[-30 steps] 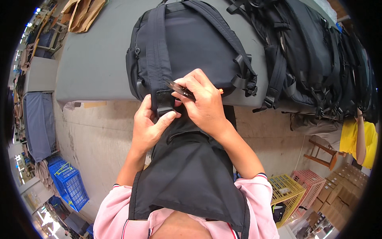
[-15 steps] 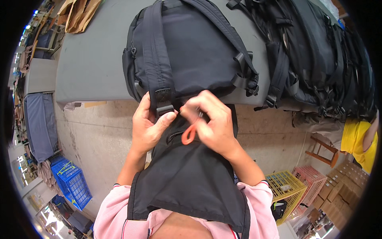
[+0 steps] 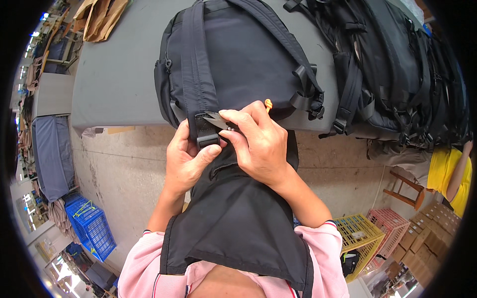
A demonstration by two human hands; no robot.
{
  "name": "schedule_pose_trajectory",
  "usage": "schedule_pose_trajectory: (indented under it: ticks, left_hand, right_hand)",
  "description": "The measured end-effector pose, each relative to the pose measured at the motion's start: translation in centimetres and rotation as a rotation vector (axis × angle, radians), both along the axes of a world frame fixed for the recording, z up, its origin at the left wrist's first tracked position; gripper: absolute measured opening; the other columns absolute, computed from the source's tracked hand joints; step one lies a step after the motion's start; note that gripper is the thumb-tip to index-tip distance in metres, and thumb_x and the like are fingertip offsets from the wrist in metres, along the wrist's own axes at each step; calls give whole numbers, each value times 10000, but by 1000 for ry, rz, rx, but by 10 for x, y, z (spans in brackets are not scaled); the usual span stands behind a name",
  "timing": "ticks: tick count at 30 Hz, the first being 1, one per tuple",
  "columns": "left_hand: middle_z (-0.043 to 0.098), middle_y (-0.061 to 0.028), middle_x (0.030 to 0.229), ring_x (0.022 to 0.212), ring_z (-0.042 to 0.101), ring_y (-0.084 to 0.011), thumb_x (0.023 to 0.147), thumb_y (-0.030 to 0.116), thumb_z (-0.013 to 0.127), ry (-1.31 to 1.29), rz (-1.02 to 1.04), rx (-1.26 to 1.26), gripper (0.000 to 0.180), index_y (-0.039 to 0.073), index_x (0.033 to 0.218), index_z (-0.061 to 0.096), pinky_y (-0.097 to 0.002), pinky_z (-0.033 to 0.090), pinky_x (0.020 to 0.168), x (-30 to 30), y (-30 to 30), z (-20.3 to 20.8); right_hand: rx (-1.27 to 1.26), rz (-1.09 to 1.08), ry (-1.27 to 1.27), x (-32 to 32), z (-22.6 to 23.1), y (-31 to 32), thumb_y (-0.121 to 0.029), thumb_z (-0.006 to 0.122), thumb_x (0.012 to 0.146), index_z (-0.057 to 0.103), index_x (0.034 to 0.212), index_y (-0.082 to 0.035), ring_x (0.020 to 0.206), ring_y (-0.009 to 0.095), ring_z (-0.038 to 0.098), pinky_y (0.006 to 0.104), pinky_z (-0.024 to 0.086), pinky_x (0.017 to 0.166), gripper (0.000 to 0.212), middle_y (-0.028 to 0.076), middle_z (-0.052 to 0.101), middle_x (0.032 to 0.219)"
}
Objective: Inspecting and trimming loose threads from black backpacks using small snips.
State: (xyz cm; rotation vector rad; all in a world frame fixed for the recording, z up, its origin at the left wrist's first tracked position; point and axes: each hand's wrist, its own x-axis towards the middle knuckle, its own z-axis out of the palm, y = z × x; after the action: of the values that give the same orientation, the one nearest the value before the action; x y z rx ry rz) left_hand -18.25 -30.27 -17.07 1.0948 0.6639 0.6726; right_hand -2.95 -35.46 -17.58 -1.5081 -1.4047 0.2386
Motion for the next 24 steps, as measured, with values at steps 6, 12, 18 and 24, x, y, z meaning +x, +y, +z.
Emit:
schedule_pose_trajectory:
  ticks: [6,12,18,24]
  left_hand:
    - [548,-56,1063,974,545,-121,820,58,704,-1,-12,-14,402,-31,1151,495,-268,452,866,-3,0,0]
    - [558,-54,1054,955,548,-113,824,64,703,-3,-13,-25,398,-30,1146,488,-262,458,852,-3,1,0]
    - [559,-57,1076,952,543,-104,835,78,697,-15,-5,5,398,-28,1154,484,-254,459,844,-7,2,-5]
    - [640,-129,904,764,644,-187,948,270,530,-5,156,-264,333,-37,1078,536,-312,534,723,-10,6,-10]
  right_hand:
    - [17,-28,-69,-4,-6,0,-15,724,687,652,978,-68,576,204,580,313,457,504,305,67,544,747]
    - [56,-49,-21,-5,-4,-1,-18,730,682,651,972,-63,571,207,574,316,447,496,304,62,553,752]
    - [45,-5,-86,-3,-2,-2,-18,728,692,645,960,-54,566,211,566,301,453,503,283,66,557,762]
    - [-268,172,683,7,-18,-4,-12,633,834,548,1101,-6,782,60,461,189,397,697,281,-16,489,889]
